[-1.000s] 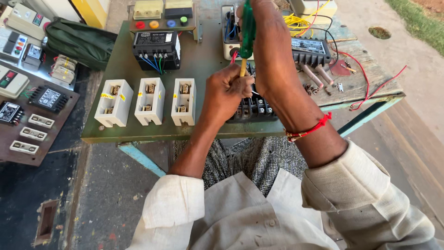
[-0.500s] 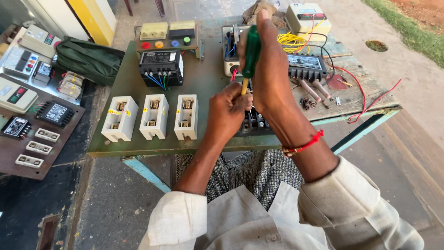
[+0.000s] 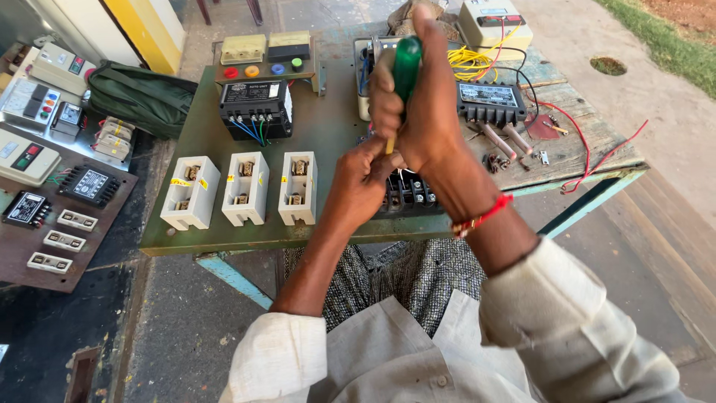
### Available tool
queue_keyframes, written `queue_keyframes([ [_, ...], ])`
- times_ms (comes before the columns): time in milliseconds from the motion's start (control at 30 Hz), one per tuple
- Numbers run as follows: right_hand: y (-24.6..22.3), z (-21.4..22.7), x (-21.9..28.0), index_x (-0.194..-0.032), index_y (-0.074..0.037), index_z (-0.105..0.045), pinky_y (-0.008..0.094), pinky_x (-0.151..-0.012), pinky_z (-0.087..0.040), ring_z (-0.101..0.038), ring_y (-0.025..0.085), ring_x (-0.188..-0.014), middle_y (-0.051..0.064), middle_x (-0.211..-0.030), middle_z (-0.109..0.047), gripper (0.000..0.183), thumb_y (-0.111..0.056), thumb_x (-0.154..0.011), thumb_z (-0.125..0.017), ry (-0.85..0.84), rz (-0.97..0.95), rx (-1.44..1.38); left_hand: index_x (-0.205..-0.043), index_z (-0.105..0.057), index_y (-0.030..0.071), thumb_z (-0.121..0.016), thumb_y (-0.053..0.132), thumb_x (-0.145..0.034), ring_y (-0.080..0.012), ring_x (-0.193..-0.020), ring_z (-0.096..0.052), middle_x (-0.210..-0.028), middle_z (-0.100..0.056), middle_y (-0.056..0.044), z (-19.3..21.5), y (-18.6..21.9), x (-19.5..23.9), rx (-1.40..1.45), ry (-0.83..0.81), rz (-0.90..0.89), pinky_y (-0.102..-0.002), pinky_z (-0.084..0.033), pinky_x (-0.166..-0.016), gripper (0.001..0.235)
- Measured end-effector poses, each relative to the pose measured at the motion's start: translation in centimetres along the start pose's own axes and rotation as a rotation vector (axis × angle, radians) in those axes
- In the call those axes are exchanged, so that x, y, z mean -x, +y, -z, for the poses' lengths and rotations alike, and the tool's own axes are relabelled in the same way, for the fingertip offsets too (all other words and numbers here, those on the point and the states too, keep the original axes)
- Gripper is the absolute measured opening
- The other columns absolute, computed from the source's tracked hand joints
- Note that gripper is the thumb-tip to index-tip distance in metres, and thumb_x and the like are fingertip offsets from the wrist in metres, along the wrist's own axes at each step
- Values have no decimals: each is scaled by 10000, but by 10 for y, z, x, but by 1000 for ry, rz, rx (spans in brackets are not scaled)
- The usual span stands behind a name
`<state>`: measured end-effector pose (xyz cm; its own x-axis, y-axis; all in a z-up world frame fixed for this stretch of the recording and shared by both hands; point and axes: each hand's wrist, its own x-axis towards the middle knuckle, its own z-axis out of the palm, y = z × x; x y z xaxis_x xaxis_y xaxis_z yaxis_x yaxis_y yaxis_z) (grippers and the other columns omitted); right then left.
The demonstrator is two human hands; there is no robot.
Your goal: The person uses a screwdriver to tighten screws on an electrical contactor and moves wires within a control panel.
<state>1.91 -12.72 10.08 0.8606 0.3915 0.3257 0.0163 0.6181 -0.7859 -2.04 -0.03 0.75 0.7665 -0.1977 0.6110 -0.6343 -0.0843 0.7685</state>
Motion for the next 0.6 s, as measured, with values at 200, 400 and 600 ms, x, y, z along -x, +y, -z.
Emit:
queue_keyframes([
  [200,3,-34,12,-780,-91,-593,305,-461,-371,-481,159,-526,14,-597,-502,739,-744,-1007,-333,217,169,386,-1022,-699,-10,-591,-17,-975,-83,-769,-682,-825,-732,-55,-1,0,-2,133,29,157,-285,-576,-733,118],
  [400,6,-20,6,-794,-90,-502,301,-482,-326,-389,123,-540,-12,-639,-427,657,-677,-1058,-369,311,103,290,-1010,-660,-15,-598,-40,-944,-75,-818,-671,-842,-718,-39,-2,-1,-2,56,28,83,-286,-552,-752,94],
  [600,0,-13,4,-816,-77,-564,283,-478,-320,-380,102,-503,-11,-582,-416,645,-647,-1076,-409,13,67,203,-958,-654,14,-556,13,-1009,-43,-758,-735,-816,-735,-27,0,-6,-6,210,-43,213,-272,-634,-724,111],
])
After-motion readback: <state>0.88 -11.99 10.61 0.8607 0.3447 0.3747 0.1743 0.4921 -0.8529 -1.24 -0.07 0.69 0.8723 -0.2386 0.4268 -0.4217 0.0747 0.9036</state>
